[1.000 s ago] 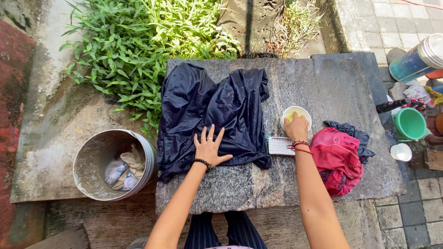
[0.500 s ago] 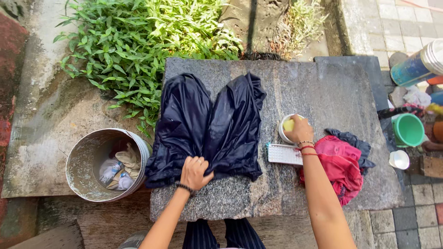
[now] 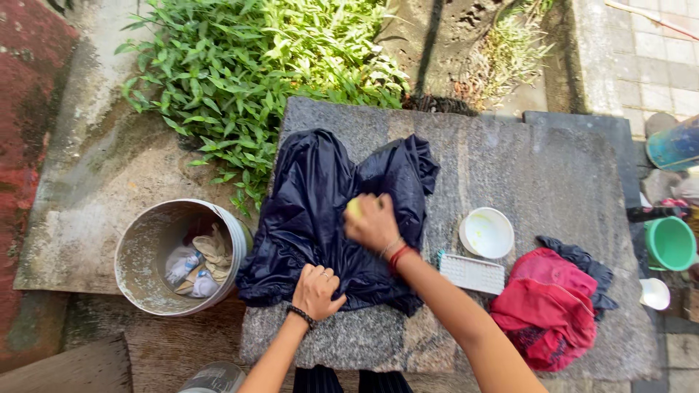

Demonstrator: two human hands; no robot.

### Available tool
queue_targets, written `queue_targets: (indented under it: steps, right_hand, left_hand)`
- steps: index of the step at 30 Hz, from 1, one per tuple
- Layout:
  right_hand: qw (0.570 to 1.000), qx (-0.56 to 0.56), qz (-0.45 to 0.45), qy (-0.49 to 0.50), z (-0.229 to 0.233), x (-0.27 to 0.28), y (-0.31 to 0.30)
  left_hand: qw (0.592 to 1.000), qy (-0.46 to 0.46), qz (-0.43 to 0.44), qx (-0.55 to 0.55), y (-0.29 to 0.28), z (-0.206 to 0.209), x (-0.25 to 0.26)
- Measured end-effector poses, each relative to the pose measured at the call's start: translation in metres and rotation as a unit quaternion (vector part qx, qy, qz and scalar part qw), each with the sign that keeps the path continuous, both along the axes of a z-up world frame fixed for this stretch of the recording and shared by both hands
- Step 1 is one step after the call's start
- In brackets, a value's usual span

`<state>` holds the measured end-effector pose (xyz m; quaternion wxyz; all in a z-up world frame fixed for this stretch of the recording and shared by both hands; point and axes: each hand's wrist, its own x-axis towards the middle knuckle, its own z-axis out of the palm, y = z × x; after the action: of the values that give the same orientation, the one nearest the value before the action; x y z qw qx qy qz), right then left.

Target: The person washes clothes by hand using a bar of soap, a scrub brush, and a bucket of water. The person scrubs different garments on a stone surface and rinses them in the bucket.

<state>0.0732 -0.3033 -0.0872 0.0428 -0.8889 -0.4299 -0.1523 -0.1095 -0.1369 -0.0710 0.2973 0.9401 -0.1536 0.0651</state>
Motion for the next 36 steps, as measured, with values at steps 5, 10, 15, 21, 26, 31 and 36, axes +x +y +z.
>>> queue_targets:
  steps: [5,10,15,21,26,31,36]
  right_hand:
    - [0.952,0.118,-0.284,0.019,-0.006,0.102,-0.011]
    - [0.971,0.124,-0.056,0.196,0.007,-0.036,0.016]
    - [0.989,-0.049,-0.082,0.109,-0.012,0.025,-0.015]
    - [0.943,0.119,-0.292,0.107,0.005,0.099,-0.015]
    - [0.973,0.052,0.061,0.215,0.022,-0.039,0.040]
    - [0.993,0.023,-0.104,0.057,-0.028,0.093,-0.001]
    - [0.944,0.033,-0.309,0.111,-0.034,0.138,-0.028]
  left_hand:
    - [1.000,-0.011,0.013,-0.013,0.000,0.005,0.001]
    - [0.999,-0.016,0.011,-0.030,0.003,0.003,0.005]
    - [0.999,0.004,0.000,-0.038,0.003,0.000,0.003]
    - [0.999,0.023,0.006,-0.035,0.003,-0.003,-0.002]
    - [0.999,0.001,0.002,-0.044,0.005,-0.006,0.005]
    - [0.999,0.023,0.005,-0.032,0.003,-0.004,0.003]
    - [0.999,0.027,0.011,-0.034,0.004,-0.005,0.003]
